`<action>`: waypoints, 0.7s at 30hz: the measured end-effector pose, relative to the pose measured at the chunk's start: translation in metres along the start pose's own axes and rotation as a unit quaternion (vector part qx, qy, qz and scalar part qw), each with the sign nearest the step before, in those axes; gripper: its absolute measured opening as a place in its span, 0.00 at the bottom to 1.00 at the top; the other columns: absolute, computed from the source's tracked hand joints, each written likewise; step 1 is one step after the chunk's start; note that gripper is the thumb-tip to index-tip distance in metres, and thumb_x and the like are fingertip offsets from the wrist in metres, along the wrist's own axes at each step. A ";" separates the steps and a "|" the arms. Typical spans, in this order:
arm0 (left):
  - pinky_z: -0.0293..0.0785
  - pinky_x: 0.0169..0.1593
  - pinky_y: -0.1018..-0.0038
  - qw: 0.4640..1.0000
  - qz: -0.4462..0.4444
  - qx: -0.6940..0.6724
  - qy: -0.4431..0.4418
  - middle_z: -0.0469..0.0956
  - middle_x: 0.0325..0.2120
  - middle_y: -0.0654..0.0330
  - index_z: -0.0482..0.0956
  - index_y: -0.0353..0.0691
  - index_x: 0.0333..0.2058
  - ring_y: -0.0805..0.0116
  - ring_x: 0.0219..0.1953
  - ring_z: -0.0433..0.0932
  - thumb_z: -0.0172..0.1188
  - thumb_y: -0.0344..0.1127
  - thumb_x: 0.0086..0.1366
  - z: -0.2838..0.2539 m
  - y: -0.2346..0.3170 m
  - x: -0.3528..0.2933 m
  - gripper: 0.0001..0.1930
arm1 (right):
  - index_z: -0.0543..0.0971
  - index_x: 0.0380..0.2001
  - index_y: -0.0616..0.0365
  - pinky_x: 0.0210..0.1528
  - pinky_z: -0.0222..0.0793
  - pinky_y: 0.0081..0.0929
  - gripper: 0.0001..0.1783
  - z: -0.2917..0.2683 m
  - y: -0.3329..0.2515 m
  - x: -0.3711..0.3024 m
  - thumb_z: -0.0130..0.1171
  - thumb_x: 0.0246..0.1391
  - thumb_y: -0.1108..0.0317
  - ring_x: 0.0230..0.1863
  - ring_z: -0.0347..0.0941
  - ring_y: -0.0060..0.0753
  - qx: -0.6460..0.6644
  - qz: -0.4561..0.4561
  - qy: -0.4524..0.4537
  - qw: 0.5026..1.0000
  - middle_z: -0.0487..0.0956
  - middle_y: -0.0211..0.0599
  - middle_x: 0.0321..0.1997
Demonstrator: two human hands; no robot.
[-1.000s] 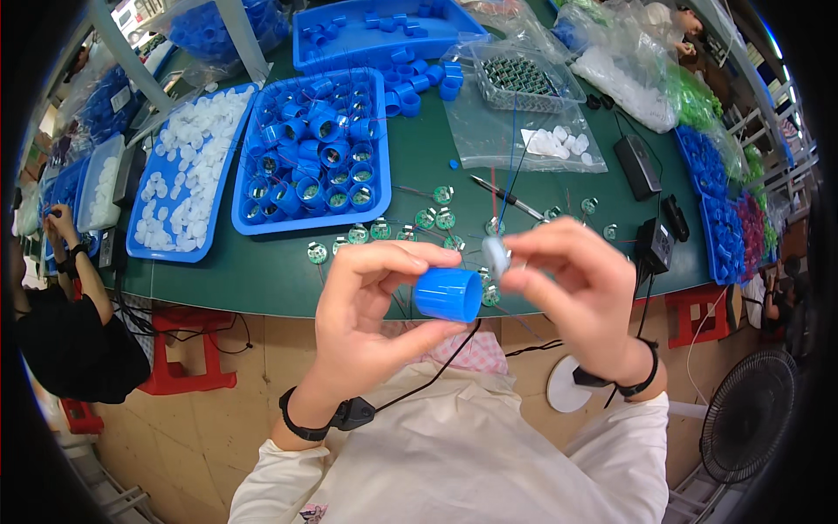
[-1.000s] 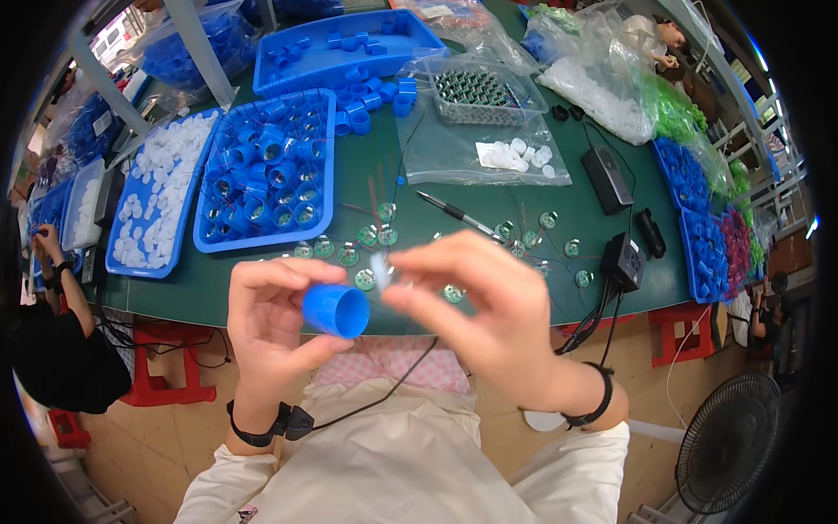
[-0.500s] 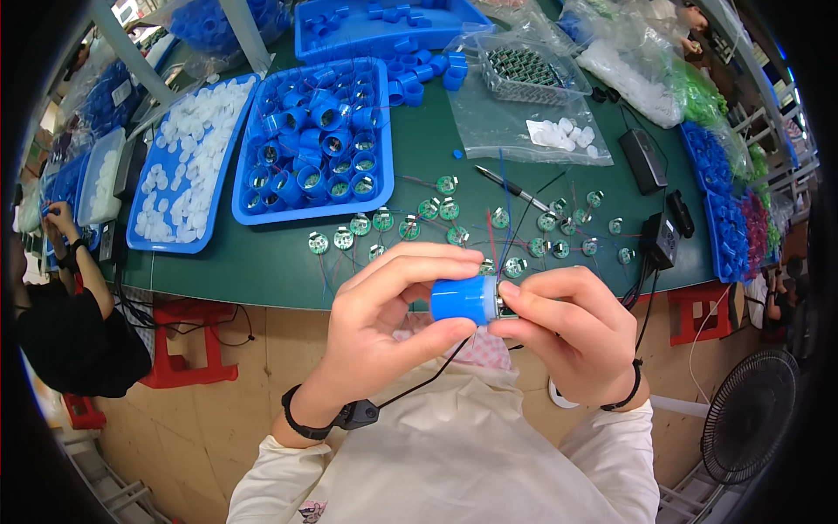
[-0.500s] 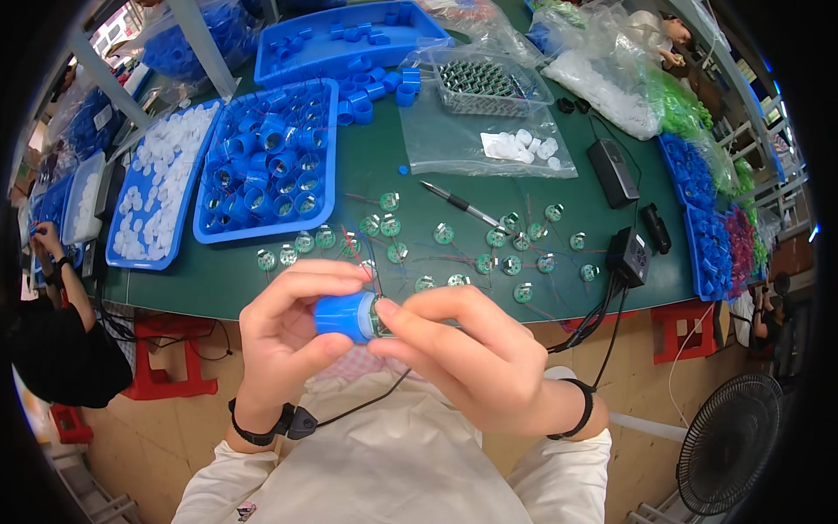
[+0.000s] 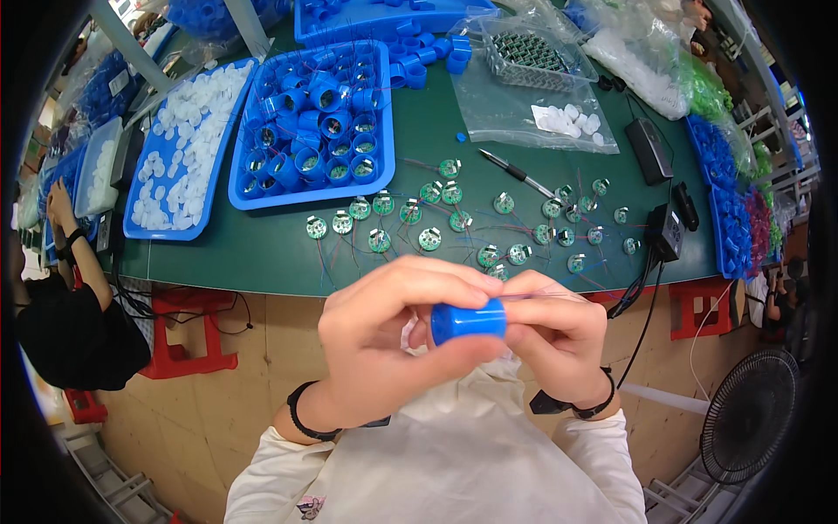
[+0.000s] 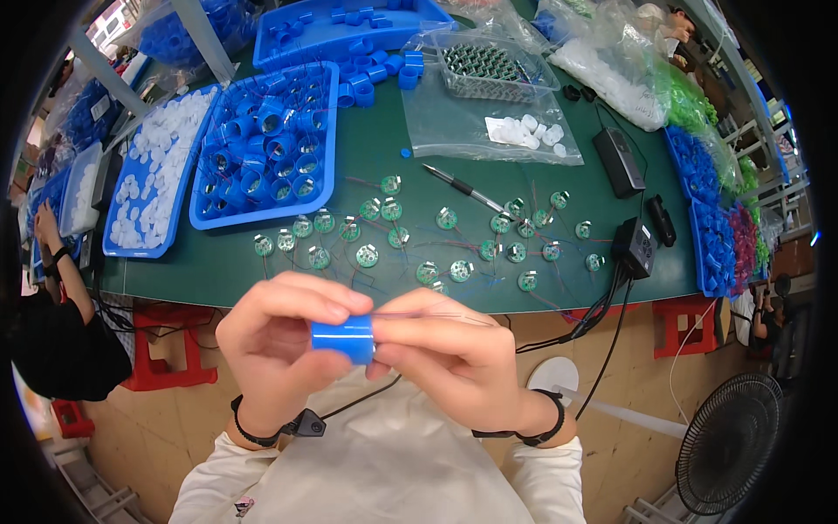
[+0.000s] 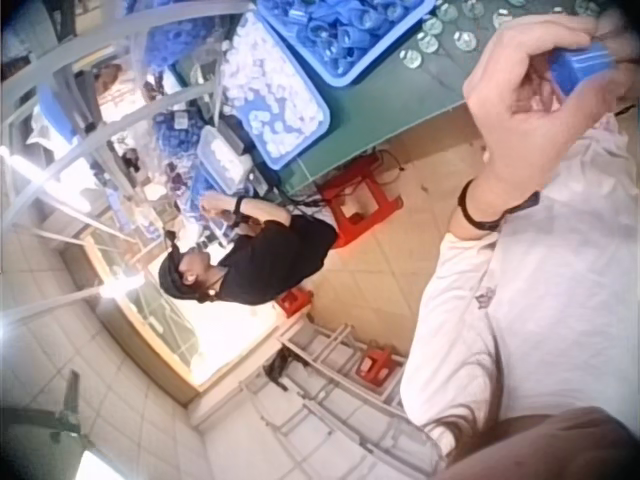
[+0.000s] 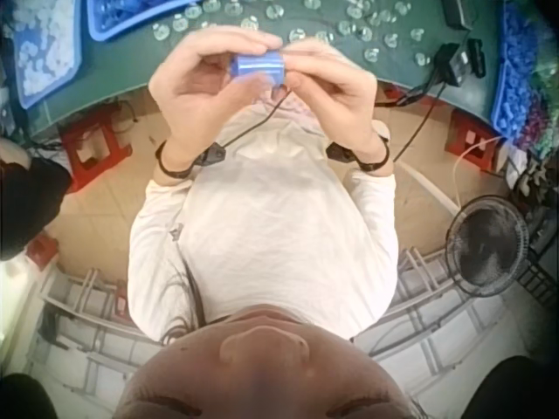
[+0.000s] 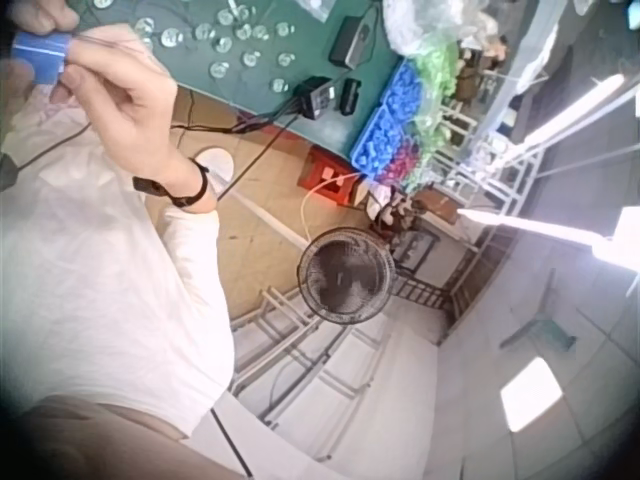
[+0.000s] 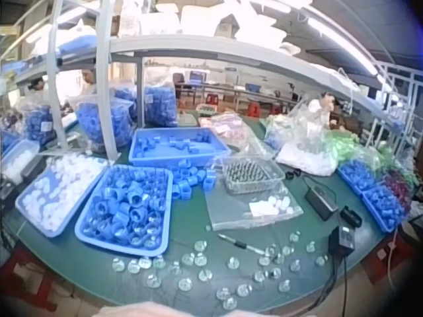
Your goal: The recorder is assembling small electronic circuit boards into blue plastic cylindrical housings on a factory assembly line.
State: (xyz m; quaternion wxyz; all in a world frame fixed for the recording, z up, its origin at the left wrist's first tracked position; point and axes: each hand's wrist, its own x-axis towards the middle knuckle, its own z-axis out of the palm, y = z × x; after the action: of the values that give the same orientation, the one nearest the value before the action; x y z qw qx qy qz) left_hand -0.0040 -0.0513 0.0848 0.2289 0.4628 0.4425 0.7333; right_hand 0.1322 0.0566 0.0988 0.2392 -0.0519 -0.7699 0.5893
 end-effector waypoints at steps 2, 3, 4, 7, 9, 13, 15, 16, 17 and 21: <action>0.73 0.36 0.76 0.999 -0.028 0.012 -0.014 0.75 0.36 0.49 0.74 0.31 0.37 0.66 0.36 0.76 0.69 0.26 0.43 0.003 0.011 -0.002 0.21 | 0.75 0.39 0.70 0.34 0.72 0.22 0.12 0.002 0.010 -0.007 0.51 0.49 0.85 0.35 0.75 0.32 0.183 0.032 0.024 0.982 0.73 0.47 0.40; 0.74 0.37 0.74 0.998 -0.054 0.025 -0.028 0.74 0.36 0.48 0.72 0.31 0.39 0.63 0.36 0.76 0.71 0.29 0.42 0.004 0.015 -0.003 0.24 | 0.75 0.39 0.70 0.34 0.72 0.22 0.12 0.005 0.012 -0.010 0.51 0.49 0.85 0.35 0.75 0.32 0.183 0.033 0.023 0.982 0.73 0.47 0.40; 0.74 0.37 0.74 0.998 -0.055 0.024 -0.027 0.74 0.36 0.48 0.72 0.31 0.39 0.63 0.36 0.76 0.71 0.29 0.42 0.003 0.015 -0.002 0.24 | 0.75 0.38 0.69 0.35 0.72 0.23 0.11 0.009 0.014 -0.013 0.51 0.49 0.84 0.36 0.75 0.32 0.247 0.048 0.040 0.967 0.73 0.46 0.40; 0.74 0.35 0.75 0.985 0.083 0.143 -0.059 0.75 0.34 0.51 0.74 0.32 0.38 0.65 0.32 0.77 0.73 0.31 0.38 0.005 0.011 0.001 0.26 | 0.74 0.38 0.68 0.37 0.72 0.23 0.10 0.023 0.019 -0.023 0.51 0.50 0.82 0.39 0.73 0.32 0.415 0.092 0.073 0.902 0.74 0.44 0.41; 0.72 0.31 0.77 0.978 0.120 0.169 -0.034 0.76 0.32 0.54 0.76 0.33 0.37 0.67 0.30 0.77 0.73 0.30 0.37 0.008 0.010 -0.002 0.25 | 0.73 0.38 0.65 0.39 0.71 0.24 0.09 0.021 0.021 -0.027 0.52 0.54 0.75 0.41 0.73 0.30 0.547 0.161 0.056 0.820 0.74 0.41 0.42; 0.67 0.27 0.81 0.966 0.138 0.215 -0.037 0.75 0.31 0.56 0.78 0.37 0.36 0.70 0.28 0.75 0.73 0.29 0.34 0.011 0.014 -0.001 0.24 | 0.73 0.40 0.58 0.41 0.71 0.26 0.09 0.024 0.020 -0.030 0.50 0.56 0.70 0.42 0.72 0.28 0.592 0.218 0.031 0.775 0.74 0.37 0.41; 0.63 0.25 0.83 0.965 0.129 0.224 -0.041 0.75 0.30 0.60 0.80 0.40 0.34 0.74 0.25 0.72 0.73 0.28 0.32 0.012 0.016 -0.002 0.23 | 0.73 0.39 0.58 0.41 0.71 0.26 0.08 0.027 0.023 -0.034 0.50 0.56 0.70 0.42 0.72 0.28 0.628 0.245 0.030 0.738 0.74 0.36 0.42; 0.63 0.25 0.83 0.965 0.127 0.224 -0.039 0.75 0.30 0.60 0.80 0.40 0.34 0.74 0.25 0.72 0.73 0.28 0.32 0.012 0.017 -0.003 0.23 | 0.73 0.39 0.58 0.41 0.71 0.26 0.08 0.028 0.023 -0.037 0.51 0.55 0.70 0.42 0.72 0.28 0.662 0.268 0.029 0.699 0.74 0.36 0.42; 0.62 0.25 0.83 0.966 0.125 0.223 -0.041 0.75 0.30 0.61 0.80 0.41 0.34 0.75 0.24 0.70 0.73 0.28 0.33 0.012 0.017 -0.003 0.23 | 0.74 0.37 0.58 0.41 0.71 0.26 0.07 0.032 0.020 -0.038 0.52 0.55 0.70 0.42 0.72 0.27 0.608 0.243 0.048 0.754 0.75 0.37 0.42; 0.60 0.24 0.83 0.970 0.122 0.193 -0.085 0.76 0.31 0.64 0.81 0.41 0.32 0.77 0.23 0.67 0.71 0.27 0.32 0.010 0.019 -0.001 0.21 | 0.74 0.36 0.58 0.41 0.70 0.25 0.07 0.036 0.046 -0.054 0.54 0.53 0.70 0.41 0.72 0.28 0.655 0.253 -0.005 0.712 0.75 0.39 0.42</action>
State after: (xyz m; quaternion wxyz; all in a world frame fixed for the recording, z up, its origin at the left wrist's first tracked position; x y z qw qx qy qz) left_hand 0.0068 -0.0571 0.1030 0.0802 0.6096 0.4948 0.6142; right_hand 0.1550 0.0195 0.0326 0.0510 -0.0722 -0.1509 0.9846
